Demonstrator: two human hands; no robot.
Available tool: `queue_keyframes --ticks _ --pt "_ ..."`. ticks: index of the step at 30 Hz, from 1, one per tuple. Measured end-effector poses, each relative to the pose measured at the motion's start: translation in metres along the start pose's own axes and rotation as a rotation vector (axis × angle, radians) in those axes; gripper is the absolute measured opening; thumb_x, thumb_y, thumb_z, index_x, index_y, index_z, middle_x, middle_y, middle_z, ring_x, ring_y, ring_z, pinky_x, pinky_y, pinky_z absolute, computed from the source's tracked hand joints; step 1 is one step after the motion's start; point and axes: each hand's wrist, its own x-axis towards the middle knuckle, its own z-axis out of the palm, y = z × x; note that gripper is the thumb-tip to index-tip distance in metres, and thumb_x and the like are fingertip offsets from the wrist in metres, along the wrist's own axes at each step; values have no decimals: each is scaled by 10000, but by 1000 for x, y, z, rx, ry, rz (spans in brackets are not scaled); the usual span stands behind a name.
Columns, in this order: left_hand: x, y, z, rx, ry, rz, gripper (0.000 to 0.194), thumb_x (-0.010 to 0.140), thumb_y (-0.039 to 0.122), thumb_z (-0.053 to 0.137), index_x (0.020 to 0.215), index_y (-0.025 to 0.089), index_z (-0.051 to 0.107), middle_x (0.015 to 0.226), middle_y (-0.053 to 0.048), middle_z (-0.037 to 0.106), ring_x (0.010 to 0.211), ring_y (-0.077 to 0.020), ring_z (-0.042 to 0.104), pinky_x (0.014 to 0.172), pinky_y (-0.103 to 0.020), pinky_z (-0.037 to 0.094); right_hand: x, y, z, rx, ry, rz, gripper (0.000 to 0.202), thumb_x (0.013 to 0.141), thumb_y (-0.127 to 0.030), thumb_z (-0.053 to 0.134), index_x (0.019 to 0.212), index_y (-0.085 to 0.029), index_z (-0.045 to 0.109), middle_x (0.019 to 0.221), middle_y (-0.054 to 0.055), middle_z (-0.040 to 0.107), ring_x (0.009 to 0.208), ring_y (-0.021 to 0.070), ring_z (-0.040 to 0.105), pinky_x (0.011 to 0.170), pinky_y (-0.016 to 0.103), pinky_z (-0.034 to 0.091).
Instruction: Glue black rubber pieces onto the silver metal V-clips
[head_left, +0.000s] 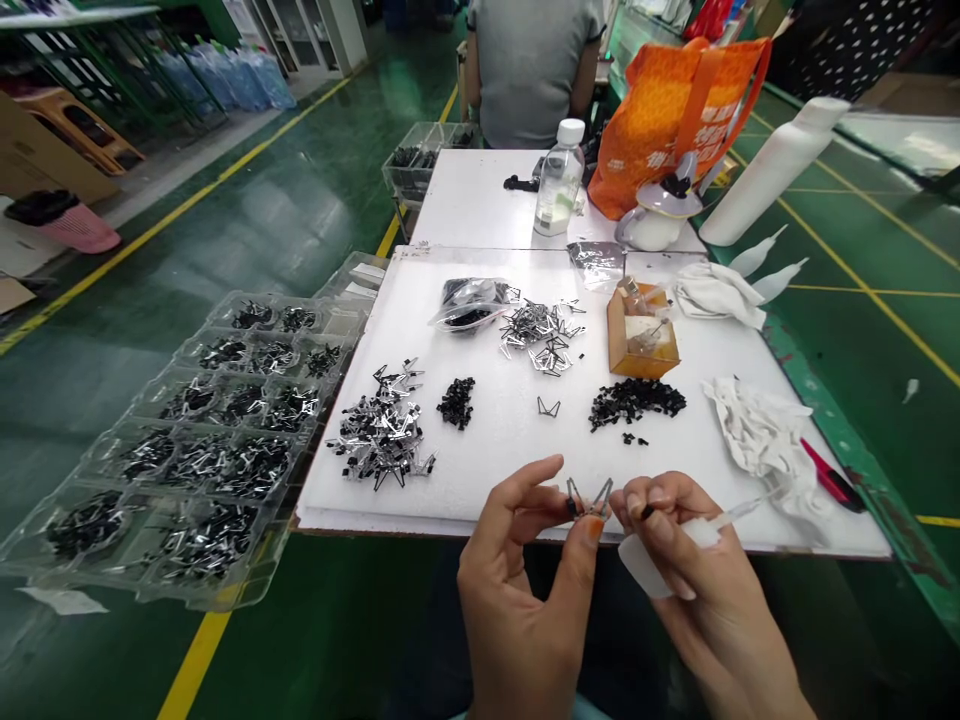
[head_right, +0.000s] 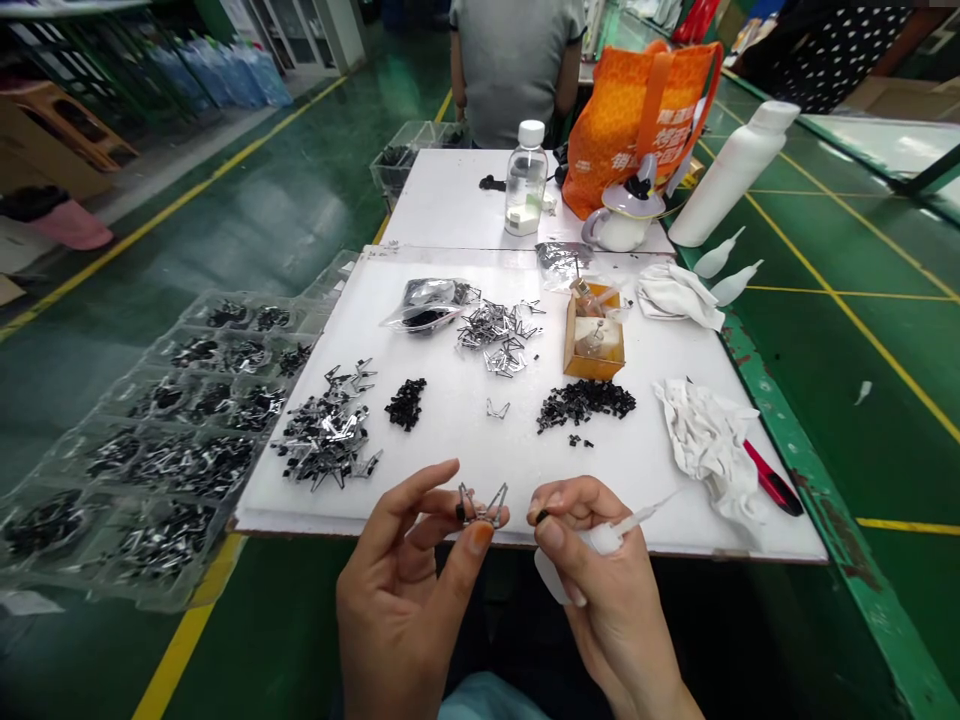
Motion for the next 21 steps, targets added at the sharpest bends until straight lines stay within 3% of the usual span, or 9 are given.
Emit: queue_keyframes --ticks 4,11,14,18,21 --pt "1 1 0 57 -26 72 193 834 160 846 995 267 848 855 -13 768 826 -180 742 794 -261 628 -1 -1 4 12 12 -2 264 719 -369 976 806 -271 746 793 8 719 413 37 304 350 208 262" --pt "-1 -5 -2 103 -15 198 203 824 149 864 971 289 862 941 -25 781 816 -181 728 782 -274 623 -3 -6 11 -3 79 -41 260 690 -360 986 765 -244 765 747 22 732 377 5 264 357 186 206" --pt "-3 -8 -2 111 1 265 261 824 117 861 973 332 863 903 1 799 859 -189 751 867 -294 613 -3 -6 12 -10 92 -34 259 689 -374 989 800 -252 789 670 10 693 380 16 294 362 174 244" --pt "-3 -9 0 91 -12 315 269 834 104 857 967 339 860 856 14 807 786 -198 771 1071 -425 560 -3 -6 12 8 59 -34 257 689 -352 989 745 -245 761 753 19 723 381 9 321 357 166 237" --pt "-3 -8 0 80 -5 325 264 837 107 855 952 345 858 876 6 813 806 -217 777 1082 -461 554 -4 -6 12 2 22 -43 250 704 -332 979 743 -239 751 751 20 719 379 12 299 343 171 212"
